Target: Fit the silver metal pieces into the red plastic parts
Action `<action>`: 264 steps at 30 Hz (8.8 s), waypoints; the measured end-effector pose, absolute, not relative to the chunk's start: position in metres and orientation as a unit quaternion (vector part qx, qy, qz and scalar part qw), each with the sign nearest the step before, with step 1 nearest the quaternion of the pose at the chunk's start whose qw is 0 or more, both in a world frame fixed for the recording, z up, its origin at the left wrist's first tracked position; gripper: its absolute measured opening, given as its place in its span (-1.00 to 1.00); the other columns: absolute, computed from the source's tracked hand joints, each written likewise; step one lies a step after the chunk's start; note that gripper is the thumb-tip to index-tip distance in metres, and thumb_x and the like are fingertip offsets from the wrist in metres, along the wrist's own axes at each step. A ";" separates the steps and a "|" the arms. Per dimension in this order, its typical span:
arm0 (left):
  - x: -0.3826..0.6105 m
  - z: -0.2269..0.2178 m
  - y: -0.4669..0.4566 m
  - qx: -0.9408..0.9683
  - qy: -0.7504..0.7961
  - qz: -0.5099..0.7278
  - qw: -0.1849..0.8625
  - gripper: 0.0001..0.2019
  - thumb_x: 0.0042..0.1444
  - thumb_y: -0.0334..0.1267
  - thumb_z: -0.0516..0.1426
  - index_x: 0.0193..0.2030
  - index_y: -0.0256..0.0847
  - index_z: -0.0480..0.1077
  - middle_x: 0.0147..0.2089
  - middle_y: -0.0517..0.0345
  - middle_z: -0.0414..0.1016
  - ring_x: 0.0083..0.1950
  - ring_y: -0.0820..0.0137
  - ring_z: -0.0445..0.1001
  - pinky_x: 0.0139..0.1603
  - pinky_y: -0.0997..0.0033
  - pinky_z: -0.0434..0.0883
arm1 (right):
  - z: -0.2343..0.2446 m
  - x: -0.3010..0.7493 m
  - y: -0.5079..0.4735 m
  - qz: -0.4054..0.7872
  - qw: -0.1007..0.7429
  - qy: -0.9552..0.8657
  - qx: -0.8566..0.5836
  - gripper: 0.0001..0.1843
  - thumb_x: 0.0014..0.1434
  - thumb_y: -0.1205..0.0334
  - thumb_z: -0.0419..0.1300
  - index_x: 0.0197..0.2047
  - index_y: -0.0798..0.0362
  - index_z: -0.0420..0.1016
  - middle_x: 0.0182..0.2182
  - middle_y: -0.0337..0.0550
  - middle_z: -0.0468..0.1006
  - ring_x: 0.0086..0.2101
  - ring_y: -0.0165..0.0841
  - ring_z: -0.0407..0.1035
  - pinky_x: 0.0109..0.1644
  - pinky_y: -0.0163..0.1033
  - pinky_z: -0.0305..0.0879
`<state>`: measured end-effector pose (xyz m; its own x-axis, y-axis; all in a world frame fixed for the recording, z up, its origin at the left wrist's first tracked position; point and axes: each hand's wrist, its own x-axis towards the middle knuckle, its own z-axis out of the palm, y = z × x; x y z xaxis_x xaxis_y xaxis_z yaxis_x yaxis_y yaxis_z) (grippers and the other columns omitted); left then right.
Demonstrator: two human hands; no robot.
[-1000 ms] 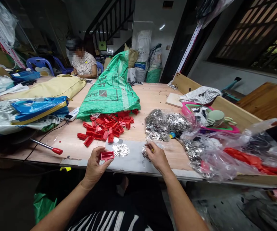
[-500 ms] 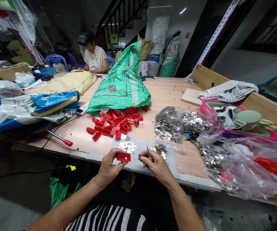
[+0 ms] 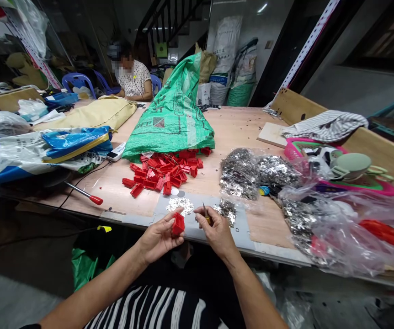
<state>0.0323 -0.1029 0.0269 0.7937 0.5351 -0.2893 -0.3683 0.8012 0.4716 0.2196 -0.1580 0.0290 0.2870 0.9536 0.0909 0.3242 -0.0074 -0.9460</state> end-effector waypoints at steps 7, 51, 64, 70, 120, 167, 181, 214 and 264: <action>0.031 0.021 -0.111 0.136 0.155 0.181 0.962 -0.50 0.17 -0.29 0.08 0.26 -0.13 0.14 -0.28 0.05 0.43 -0.43 0.48 0.44 -0.36 0.51 0.32 | 0.038 0.206 -0.166 0.309 0.493 -0.521 -0.625 -0.76 0.16 0.01 0.19 -0.31 0.03 0.40 -0.45 -0.22 0.43 -0.51 -0.42 0.29 -0.43 -0.33 0.25; 0.027 0.030 -0.123 0.213 0.196 0.153 0.945 -0.45 0.07 -0.31 0.11 0.25 -0.19 0.17 -0.34 0.10 0.42 -0.54 0.49 0.40 -0.49 0.50 0.24 | 0.041 0.204 -0.189 0.418 0.439 -0.514 -0.608 -0.69 0.15 -0.05 0.19 -0.31 0.03 0.34 -0.46 -0.30 0.32 -0.54 -0.48 0.13 -0.49 -0.35 0.12; 0.030 0.022 -0.119 0.338 0.270 0.160 0.887 -0.47 0.19 -0.07 0.04 0.27 -0.18 0.16 -0.39 0.12 0.43 -0.54 0.48 0.40 -0.51 0.50 0.28 | 0.021 0.203 -0.178 0.406 0.425 -0.557 -0.587 -0.73 0.17 0.04 0.16 -0.38 0.03 0.23 -0.47 -0.33 0.24 -0.42 -0.41 0.15 -0.33 -0.32 0.15; 0.024 0.025 -0.117 0.699 0.287 0.332 0.565 -0.57 0.02 -0.12 0.24 0.06 -0.10 0.43 -0.01 0.01 0.41 -0.11 0.30 0.44 -0.09 0.28 0.41 | 0.016 0.202 -0.176 0.349 0.449 -0.534 -0.626 -0.74 0.18 0.03 0.16 -0.37 0.02 0.24 -0.47 -0.33 0.25 -0.42 -0.41 0.17 -0.31 -0.31 0.15; -0.004 0.000 -0.106 0.558 0.370 0.416 0.615 -0.55 0.03 -0.24 0.23 0.09 -0.10 0.30 -0.09 0.12 0.42 -0.18 0.40 0.48 -0.08 0.37 0.42 | 0.017 0.221 -0.109 0.112 0.201 -0.619 -0.751 -0.89 0.20 0.34 0.10 -0.20 0.06 0.43 -0.22 -0.09 0.49 -0.19 -0.30 0.38 -0.09 -0.27 0.21; 0.029 0.015 -0.099 0.453 0.284 0.375 0.758 -0.53 -0.02 -0.24 0.26 0.09 -0.15 0.42 0.03 0.08 0.51 0.06 0.28 0.42 0.14 0.27 0.28 | 0.038 0.196 -0.155 0.366 0.377 -0.652 -0.548 -0.94 0.23 0.24 0.09 -0.30 0.00 0.36 -0.36 -0.22 0.42 -0.31 -0.33 0.31 -0.20 -0.27 0.23; 0.013 0.000 -0.084 0.717 0.321 0.365 0.500 -0.68 -0.04 -0.41 0.21 -0.09 -0.11 0.42 -0.18 0.19 0.51 -0.16 0.37 0.47 -0.03 0.35 0.37 | 0.020 0.193 -0.168 0.263 0.317 -0.659 -0.629 -0.77 0.26 0.23 0.05 -0.06 -0.07 0.45 -0.20 -0.13 0.52 -0.21 -0.25 0.40 -0.11 -0.18 0.27; 0.014 -0.022 -0.072 0.759 0.320 0.357 0.440 -0.62 -0.04 -0.36 0.27 -0.03 -0.14 0.44 -0.06 0.13 0.56 -0.07 0.34 0.52 0.04 0.34 0.42 | 0.018 0.190 -0.159 0.181 0.317 -0.634 -0.682 -0.85 0.22 0.33 0.06 -0.21 0.02 0.45 -0.27 -0.16 0.51 -0.24 -0.32 0.40 -0.13 -0.24 0.30; 0.011 -0.025 -0.072 0.715 0.340 0.385 0.475 -0.64 -0.02 -0.30 0.26 -0.02 -0.17 0.45 -0.06 0.06 0.56 -0.06 0.31 0.53 0.06 0.26 0.43 | -0.004 0.212 -0.153 0.011 0.230 -0.615 -0.754 -0.80 0.19 0.39 0.06 -0.15 0.08 0.45 -0.26 -0.07 0.47 -0.22 -0.28 0.40 -0.06 -0.20 0.33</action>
<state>0.0114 -0.0717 -0.0253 0.4736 0.8510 0.2270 0.1200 -0.3177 0.9406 0.2120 -0.1528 -0.0042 0.2427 0.9327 0.2667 0.9227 -0.1371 -0.3602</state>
